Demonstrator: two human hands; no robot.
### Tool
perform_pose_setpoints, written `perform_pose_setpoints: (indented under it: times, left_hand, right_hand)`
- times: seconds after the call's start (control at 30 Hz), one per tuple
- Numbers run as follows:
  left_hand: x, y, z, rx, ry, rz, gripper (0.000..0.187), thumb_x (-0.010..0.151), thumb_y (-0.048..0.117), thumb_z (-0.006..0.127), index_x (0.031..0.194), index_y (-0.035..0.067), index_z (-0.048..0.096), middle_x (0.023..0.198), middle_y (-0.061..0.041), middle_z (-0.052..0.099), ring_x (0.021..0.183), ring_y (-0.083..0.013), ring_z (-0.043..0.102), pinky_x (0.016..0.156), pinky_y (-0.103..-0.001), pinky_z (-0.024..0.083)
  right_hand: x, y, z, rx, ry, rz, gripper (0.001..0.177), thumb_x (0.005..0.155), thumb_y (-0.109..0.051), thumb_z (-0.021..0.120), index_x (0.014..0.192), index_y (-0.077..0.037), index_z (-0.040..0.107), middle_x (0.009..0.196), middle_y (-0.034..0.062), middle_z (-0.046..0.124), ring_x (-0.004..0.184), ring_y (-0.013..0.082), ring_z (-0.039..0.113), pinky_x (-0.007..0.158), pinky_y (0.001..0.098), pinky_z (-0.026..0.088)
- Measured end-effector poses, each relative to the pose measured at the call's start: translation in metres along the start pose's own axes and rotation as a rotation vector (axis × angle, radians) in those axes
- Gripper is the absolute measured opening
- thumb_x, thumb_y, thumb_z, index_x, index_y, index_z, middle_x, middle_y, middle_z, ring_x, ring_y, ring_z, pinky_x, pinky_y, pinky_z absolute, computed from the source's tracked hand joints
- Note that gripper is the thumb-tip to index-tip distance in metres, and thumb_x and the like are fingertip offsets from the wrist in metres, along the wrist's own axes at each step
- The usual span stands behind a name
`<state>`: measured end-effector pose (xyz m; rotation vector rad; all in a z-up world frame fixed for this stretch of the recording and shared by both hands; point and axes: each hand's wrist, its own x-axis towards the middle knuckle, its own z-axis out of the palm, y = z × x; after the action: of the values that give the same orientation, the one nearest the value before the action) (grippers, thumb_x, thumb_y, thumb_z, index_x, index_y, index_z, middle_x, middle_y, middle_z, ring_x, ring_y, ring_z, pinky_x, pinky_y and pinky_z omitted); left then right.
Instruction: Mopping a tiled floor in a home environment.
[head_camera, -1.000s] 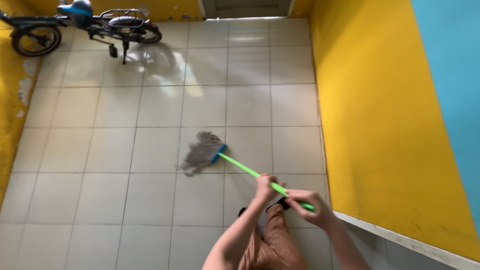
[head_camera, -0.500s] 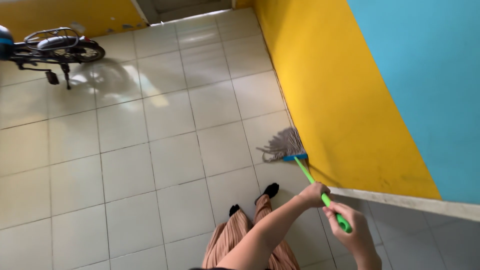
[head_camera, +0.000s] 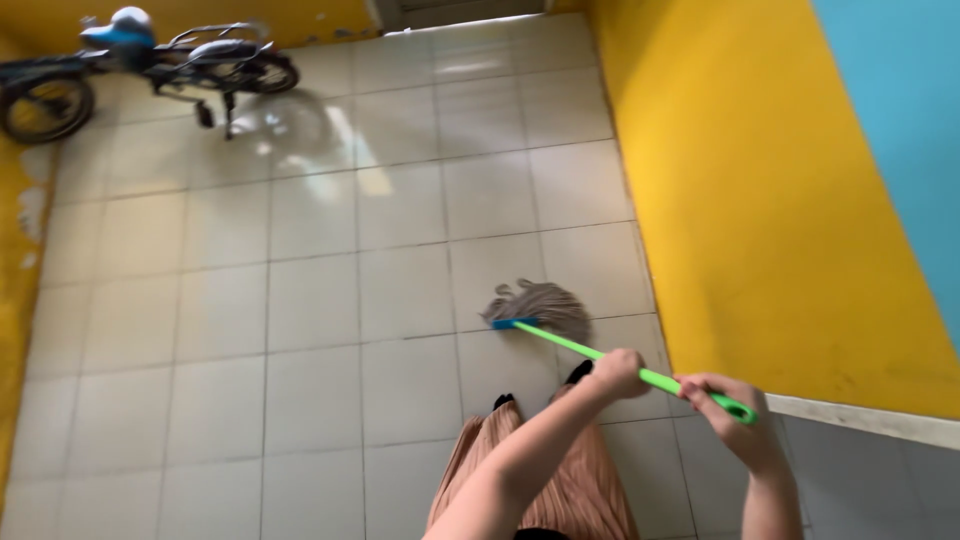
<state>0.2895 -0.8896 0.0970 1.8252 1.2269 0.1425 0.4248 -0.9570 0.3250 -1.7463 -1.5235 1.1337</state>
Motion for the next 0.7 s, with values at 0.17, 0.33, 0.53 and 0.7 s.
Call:
perform_pose_setpoints:
  times: [0.17, 0.33, 0.53, 0.7]
  left_hand:
    - [-0.06, -0.082, -0.042, -0.04, 0.284, -0.104, 0.022, 0.086, 0.035, 0.072, 0.083, 0.014, 0.076, 0.087, -0.017, 0.074, 0.084, -0.0387, 0.071, 0.077, -0.05, 0.058]
    - [-0.13, -0.168, -0.077, -0.097, 0.545, -0.293, 0.024, 0.081, 0.033, 0.078, 0.077, 0.01, 0.075, 0.085, -0.018, 0.072, 0.084, -0.0371, 0.071, 0.077, -0.049, 0.057]
    - [-0.199, -0.246, -0.052, -0.079, 0.641, -0.407, 0.021, 0.079, 0.026, 0.081, 0.073, 0.008, 0.073, 0.083, -0.018, 0.071, 0.085, -0.0363, 0.069, 0.079, -0.046, 0.056]
    - [-0.202, -0.229, -0.01, -0.047, 0.806, -0.341, 0.034, 0.068, 0.028, 0.09, 0.067, 0.002, 0.069, 0.079, -0.02, 0.067, 0.084, -0.0407, 0.063, 0.076, -0.049, 0.053]
  right_hand:
    - [0.046, -0.018, 0.073, 0.074, -0.26, -0.119, 0.021, 0.092, -0.012, 0.064, 0.1, -0.002, 0.081, 0.08, 0.0043, 0.077, 0.073, 0.0089, 0.068, 0.066, 0.0241, 0.055]
    - [0.068, -0.037, 0.174, 0.05, -0.55, -0.27, 0.015, 0.092, -0.008, 0.066, 0.093, -0.005, 0.081, 0.073, 0.0041, 0.076, 0.057, 0.0086, 0.063, 0.049, 0.024, 0.051]
    - [0.038, -0.033, 0.251, 0.142, -0.717, -0.561, 0.007, 0.089, -0.006, 0.075, 0.087, 0.0, 0.077, 0.084, 0.0086, 0.079, 0.063, 0.0159, 0.063, 0.054, 0.03, 0.051]
    - [0.008, -0.016, 0.224, 0.157, -0.817, -0.69, 0.012, 0.095, -0.005, 0.073, 0.085, 0.001, 0.072, 0.085, 0.0132, 0.075, 0.08, 0.0213, 0.073, 0.075, 0.0334, 0.061]
